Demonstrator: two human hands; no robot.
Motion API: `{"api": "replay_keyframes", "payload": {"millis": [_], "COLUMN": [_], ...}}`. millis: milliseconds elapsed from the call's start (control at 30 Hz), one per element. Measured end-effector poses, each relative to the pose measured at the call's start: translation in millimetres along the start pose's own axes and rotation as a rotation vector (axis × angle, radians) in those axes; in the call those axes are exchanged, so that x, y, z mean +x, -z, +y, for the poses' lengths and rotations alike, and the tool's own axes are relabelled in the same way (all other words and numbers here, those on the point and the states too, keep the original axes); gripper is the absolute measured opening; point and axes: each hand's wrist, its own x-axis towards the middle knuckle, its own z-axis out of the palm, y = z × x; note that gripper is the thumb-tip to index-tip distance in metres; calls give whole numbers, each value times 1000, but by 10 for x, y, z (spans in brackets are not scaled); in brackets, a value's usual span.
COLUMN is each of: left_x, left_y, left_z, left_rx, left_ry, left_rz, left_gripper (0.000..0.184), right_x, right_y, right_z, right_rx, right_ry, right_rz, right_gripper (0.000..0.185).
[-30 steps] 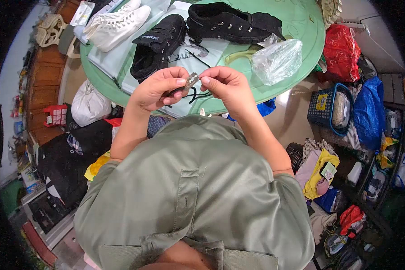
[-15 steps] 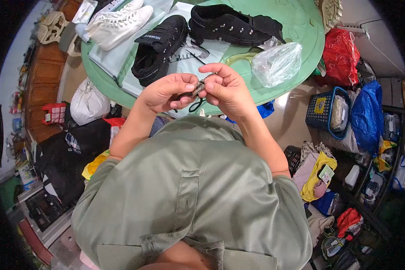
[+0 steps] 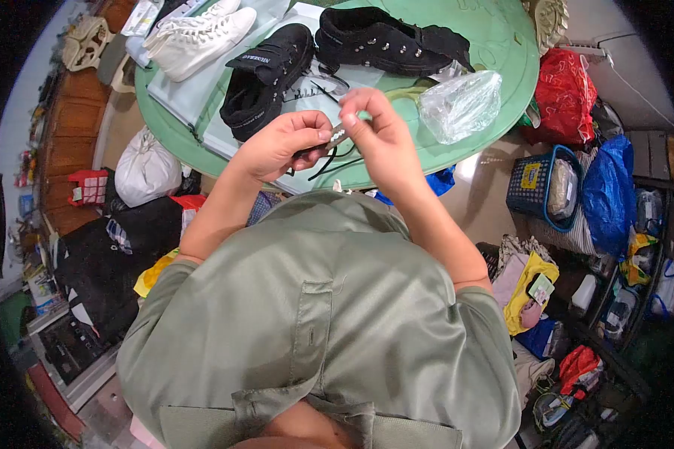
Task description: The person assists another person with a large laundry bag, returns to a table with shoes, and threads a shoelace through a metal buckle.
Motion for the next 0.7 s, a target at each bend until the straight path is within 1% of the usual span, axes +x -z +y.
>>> {"api": "replay_keyframes", "payload": {"millis": [33, 67, 100, 133, 167, 200, 233, 267, 300, 333, 367, 400, 433, 467, 533, 567, 633, 667, 700], "left_x": [6, 5, 5, 13, 18, 18, 25, 29, 18, -8, -31, -54, -71, -89, -116, -127, -142, -145, -154], "left_y": [1, 4, 17, 43, 75, 125, 179, 231, 268, 289, 316, 343, 365, 380, 406, 409, 404, 401, 397], "left_z": [13, 16, 14, 24, 31, 36, 27, 8, 3, 23, 30, 32, 32, 30, 48, 56, 76, 84, 89], "left_rx": [9, 17, 18, 41, 63, 82, 84, 115, 146, 166, 164, 175, 185, 180, 200, 196, 279, 277, 308], "left_ry": [6, 15, 18, 19, 21, 27, 24, 10, -5, 11, 7, 11, 14, 11, -6, -9, -29, -32, -39], "left_rz": [6, 12, 10, 24, 38, 25, 25, 21, 18, 34, 35, 34, 34, 36, 16, 20, 45, 46, 70], "left_gripper": [10, 9, 9, 9, 8, 8, 8, 8, 9, 9, 9, 10, 11, 11, 11, 11, 11, 11, 11], "right_x": [55, 119, 184, 288, 350, 412, 403, 463, 526, 539, 573, 600, 808, 1014, 584, 592, 577, 557, 515], "right_y": [-5, 50, 89, 234, 362, 559, 668, 974, 1321, 1603, 1960, 2215, 2467, 2718, 2477, 2584, 3066, 3223, 3369], "right_z": [-41, -142, -312, -457, -708, -945, -1160, -1378, -1627, -1842, -2096, -2327, -2544, -2761, -2798, -2861, -3107, -3197, -3274], "right_rx": [33, 82, 248, 310, 236, 198, 126, 221, 342, 290, 284, 403, 347, 220, 135, 134, 103, 101, 83], "right_ry": [106, 109, 127, 188, 261, 343, 458, 402, 378, 418, 400, 284, 470, 582, 560, 558, 547, 547, 605], "right_rz": [67, 79, 72, 15, -13, -107, -46, 18, -152, -106, -106, -270, 95, 504, 265, 260, 385, 382, 509], "right_gripper": [7, 9, 10, 11, 18, 25, 22, 17, 24, 21, 18, 15, 18, 21, 31, 31, 29, 29, 26]}}
